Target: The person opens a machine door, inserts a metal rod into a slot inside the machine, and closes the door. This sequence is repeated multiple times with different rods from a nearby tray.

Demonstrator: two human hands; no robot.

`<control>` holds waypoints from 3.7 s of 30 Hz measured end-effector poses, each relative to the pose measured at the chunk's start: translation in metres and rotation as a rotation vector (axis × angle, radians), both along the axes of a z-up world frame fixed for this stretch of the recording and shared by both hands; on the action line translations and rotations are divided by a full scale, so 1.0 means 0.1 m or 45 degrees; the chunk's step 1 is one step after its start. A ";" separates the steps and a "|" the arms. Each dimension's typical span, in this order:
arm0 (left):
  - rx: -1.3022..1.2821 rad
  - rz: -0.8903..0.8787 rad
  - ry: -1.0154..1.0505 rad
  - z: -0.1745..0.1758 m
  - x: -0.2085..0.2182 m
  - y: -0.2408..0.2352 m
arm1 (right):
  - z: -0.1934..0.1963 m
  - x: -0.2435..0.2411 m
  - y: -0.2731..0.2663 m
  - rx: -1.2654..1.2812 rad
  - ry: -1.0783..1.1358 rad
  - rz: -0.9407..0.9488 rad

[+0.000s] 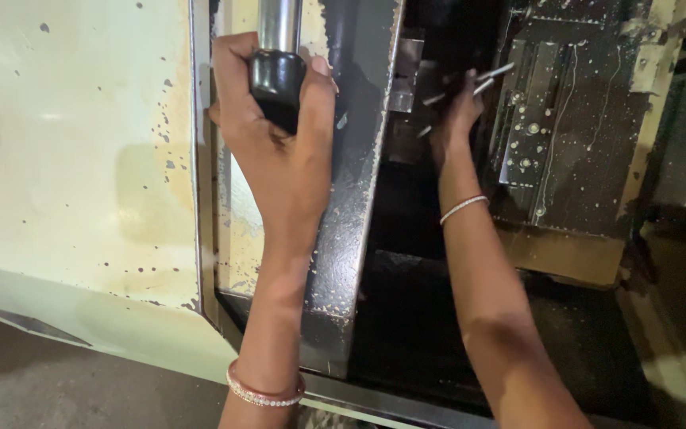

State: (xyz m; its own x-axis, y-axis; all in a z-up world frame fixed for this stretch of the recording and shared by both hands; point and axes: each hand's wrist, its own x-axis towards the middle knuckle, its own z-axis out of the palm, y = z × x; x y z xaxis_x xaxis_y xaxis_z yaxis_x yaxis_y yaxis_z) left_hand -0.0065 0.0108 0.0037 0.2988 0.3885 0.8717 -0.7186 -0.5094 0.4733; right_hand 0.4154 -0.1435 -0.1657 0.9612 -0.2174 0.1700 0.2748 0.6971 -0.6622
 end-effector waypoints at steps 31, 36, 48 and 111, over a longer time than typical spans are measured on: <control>-0.058 -0.273 -0.150 0.04 0.03 -0.01 | -0.03 0.22 -0.30 -0.295 -0.097 0.136; -0.073 -0.282 -0.157 0.01 0.04 -0.02 | 0.13 0.04 -0.27 -0.417 -0.120 0.017; -0.040 -0.245 -0.151 0.02 0.03 0.00 | 0.00 0.22 0.10 -0.473 0.081 0.495; -0.077 -0.076 -0.040 0.08 -0.02 -0.11 | -0.30 0.28 -0.07 -0.056 -0.230 0.116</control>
State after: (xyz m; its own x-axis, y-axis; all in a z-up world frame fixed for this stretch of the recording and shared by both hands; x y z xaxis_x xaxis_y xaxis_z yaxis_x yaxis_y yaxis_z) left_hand -0.0090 -0.0006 0.0117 0.2960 0.4230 0.8564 -0.7619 -0.4362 0.4787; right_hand 0.4434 -0.1508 -0.1961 0.9296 -0.1196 0.3487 0.3290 0.6958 -0.6385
